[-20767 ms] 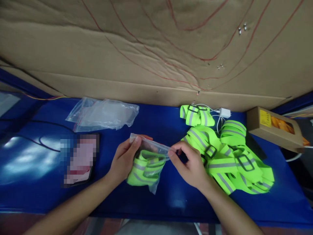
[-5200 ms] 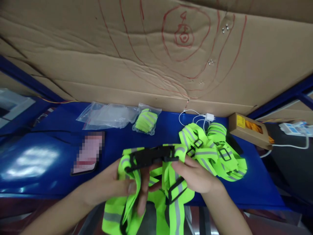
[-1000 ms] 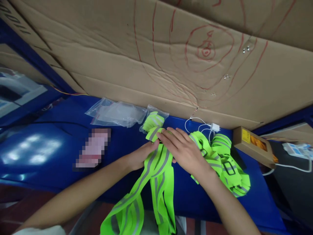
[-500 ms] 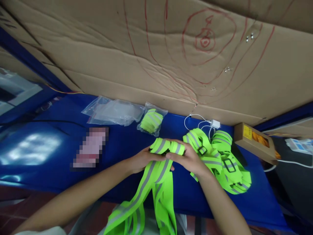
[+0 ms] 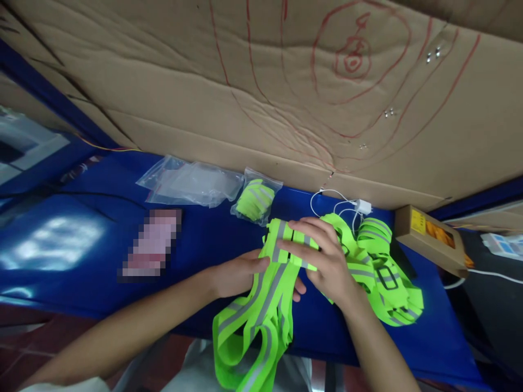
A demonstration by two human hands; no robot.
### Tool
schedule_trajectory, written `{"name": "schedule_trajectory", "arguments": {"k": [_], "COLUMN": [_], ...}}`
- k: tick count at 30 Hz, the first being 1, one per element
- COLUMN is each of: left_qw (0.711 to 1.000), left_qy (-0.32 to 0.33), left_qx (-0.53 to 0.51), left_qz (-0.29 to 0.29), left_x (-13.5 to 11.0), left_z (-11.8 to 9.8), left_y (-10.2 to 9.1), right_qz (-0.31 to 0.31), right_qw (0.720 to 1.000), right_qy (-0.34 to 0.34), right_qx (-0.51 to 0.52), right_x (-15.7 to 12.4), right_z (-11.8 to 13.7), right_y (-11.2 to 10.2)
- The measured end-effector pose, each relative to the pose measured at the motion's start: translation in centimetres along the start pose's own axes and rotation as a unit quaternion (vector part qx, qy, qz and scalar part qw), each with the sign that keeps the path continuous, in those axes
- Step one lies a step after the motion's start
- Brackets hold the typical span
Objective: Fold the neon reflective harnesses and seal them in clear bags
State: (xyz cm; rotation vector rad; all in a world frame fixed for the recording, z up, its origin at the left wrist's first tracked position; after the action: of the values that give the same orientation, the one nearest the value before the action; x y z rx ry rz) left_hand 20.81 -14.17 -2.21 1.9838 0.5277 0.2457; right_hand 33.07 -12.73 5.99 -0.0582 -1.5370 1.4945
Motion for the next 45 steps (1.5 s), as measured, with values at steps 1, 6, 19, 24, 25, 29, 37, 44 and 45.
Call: {"name": "schedule_trajectory", "arguments": {"k": [1,6,19,24,25,29,37,44,45], "left_qw": [1.0,0.997,0.997,0.994,0.994,0.992,0.998,0.98,0.978], "left_qy": [0.008,0.017,-0.016,0.001,0.002,0.018,0.005,0.037,0.038], "left_qx": [0.005,0.07,0.006,0.023,0.036,0.078,-0.042,-0.051,-0.047], "left_qz": [-0.008,-0.035,-0.07,-0.106,-0.105,-0.093,-0.043,-0.188,-0.202], "left_x": [0.0,0.4,0.3,-0.1,-0.2,0.0,0.3,-0.8,-0.8], "left_z": [-0.1,0.3,0.4,0.3,0.3,0.3,-0.3,-0.4,-0.4], "left_y": [-0.2,-1.1,-1.5,-1.9,-1.9,-2.0,-1.9,-3.8,-4.0], "right_qz": [0.006,0.129,0.192,0.049,0.041,0.144,0.046,0.141,0.179], "right_qw": [1.0,0.991,0.97,0.926,0.901,0.793,0.978,0.987,0.977], "right_qy": [-0.007,-0.014,0.042,0.229,0.279,0.379,0.1,0.031,0.047], "right_qx": [-0.015,-0.017,0.143,0.295,0.331,0.455,0.176,0.075,0.106], "right_x": [-0.1,-0.4,-0.7,-1.3,-1.9,-3.6,-1.1,-1.3,-1.4], "right_z": [0.3,1.3,0.5,-3.0,-3.8,-3.3,-0.8,0.1,0.1], "right_y": [0.2,2.1,1.4,1.9,2.6,5.9,2.4,3.0,3.5]}}
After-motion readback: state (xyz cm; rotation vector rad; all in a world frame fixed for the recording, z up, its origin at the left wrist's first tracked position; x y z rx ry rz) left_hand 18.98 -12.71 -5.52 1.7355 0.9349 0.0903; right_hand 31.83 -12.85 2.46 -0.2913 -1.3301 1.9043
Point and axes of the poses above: each hand's wrist, its own x-axis towards the middle knuckle, its own y-axis out of the palm, z = x × y, the point moved 7 cm from there along x, towards the middle knuckle, and after that the axes turned 10 degrees about -x, right-handed, at the moved point
